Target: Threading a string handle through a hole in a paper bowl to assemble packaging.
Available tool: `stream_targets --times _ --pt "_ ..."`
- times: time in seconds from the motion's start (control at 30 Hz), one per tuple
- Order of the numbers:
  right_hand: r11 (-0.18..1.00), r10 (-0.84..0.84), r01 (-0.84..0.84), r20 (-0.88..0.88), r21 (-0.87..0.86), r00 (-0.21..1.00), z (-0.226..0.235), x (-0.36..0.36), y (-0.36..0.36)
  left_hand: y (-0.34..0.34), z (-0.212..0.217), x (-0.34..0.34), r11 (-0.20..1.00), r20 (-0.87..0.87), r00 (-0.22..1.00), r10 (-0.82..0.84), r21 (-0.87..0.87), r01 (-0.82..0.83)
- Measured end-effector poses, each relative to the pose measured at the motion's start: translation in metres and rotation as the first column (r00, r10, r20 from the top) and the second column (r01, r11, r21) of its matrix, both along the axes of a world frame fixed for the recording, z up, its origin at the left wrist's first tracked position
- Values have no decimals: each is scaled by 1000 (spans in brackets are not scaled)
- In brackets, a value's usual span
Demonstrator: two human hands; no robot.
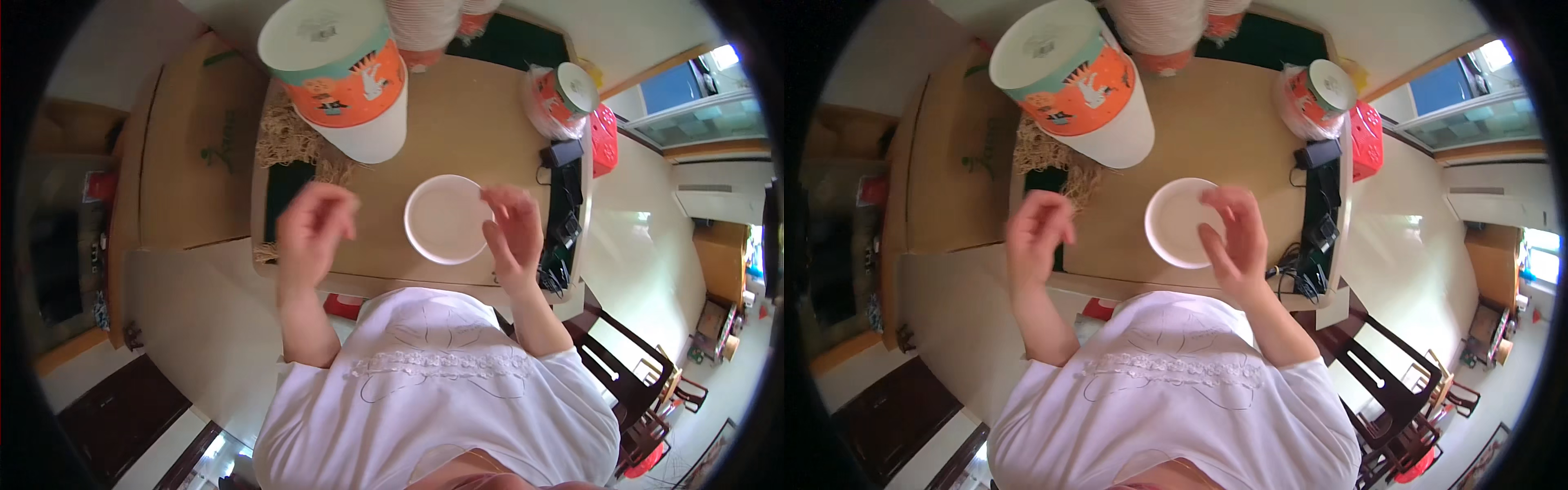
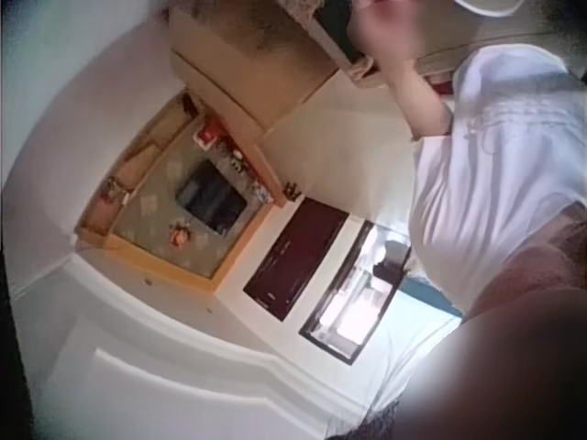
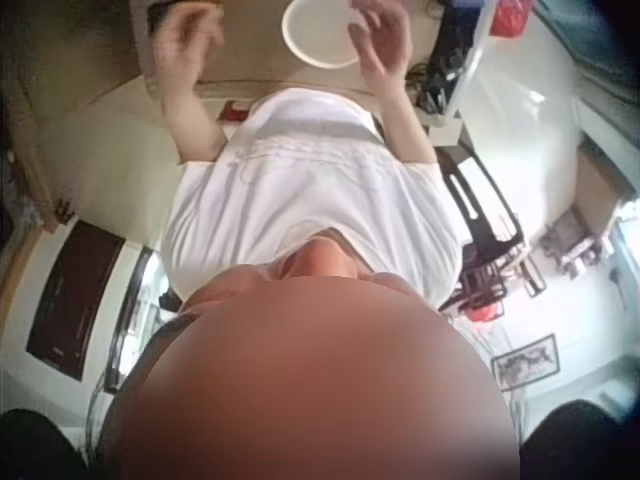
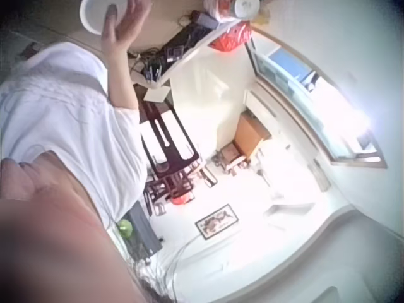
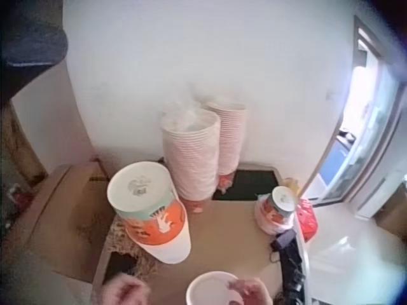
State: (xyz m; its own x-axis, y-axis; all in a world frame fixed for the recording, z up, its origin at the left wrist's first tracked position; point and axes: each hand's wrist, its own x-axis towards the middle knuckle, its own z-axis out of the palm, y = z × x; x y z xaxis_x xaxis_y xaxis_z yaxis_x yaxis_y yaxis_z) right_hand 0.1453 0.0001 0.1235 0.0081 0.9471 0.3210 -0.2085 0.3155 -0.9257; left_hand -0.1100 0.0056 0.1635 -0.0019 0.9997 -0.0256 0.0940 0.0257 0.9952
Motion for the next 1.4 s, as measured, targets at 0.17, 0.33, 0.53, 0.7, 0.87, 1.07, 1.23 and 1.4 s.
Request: stream_targets --times 0.17,0.33,0.53,0.7,0.87,1.07,1.23,1.4 --pt "916 374 -375 -33 -144 927 39 -23 32 17 16 65 936 -66 945 -321 127 327" --pt "943 277 -156 435 -293 857 45 16 46 30 13 53 975 -111 972 -205 62 213" --pt "968 19 94 440 -234 898 42 64 37 34 -18 49 986 -270 949 -162 -6 167" --pt "923 -148 214 218 -320 964 34 102 37 33 -36 47 990 -275 952 -137 -49 129" --pt "868 -219 396 486 -298 846 8 113 32 28 -95 39 992 -496 858 -129 -72 107" --pt "879 -98 351 598 -324 796 -24 113 32 6 -161 60 933 -423 856 -296 -318 166" --pt "901 33 261 653 -347 756 -36 84 34 48 -158 95 951 -548 781 -300 -111 287" --pt "883 31 186 450 -430 892 -51 74 38 42 -183 83 960 -566 797 -211 32 277"
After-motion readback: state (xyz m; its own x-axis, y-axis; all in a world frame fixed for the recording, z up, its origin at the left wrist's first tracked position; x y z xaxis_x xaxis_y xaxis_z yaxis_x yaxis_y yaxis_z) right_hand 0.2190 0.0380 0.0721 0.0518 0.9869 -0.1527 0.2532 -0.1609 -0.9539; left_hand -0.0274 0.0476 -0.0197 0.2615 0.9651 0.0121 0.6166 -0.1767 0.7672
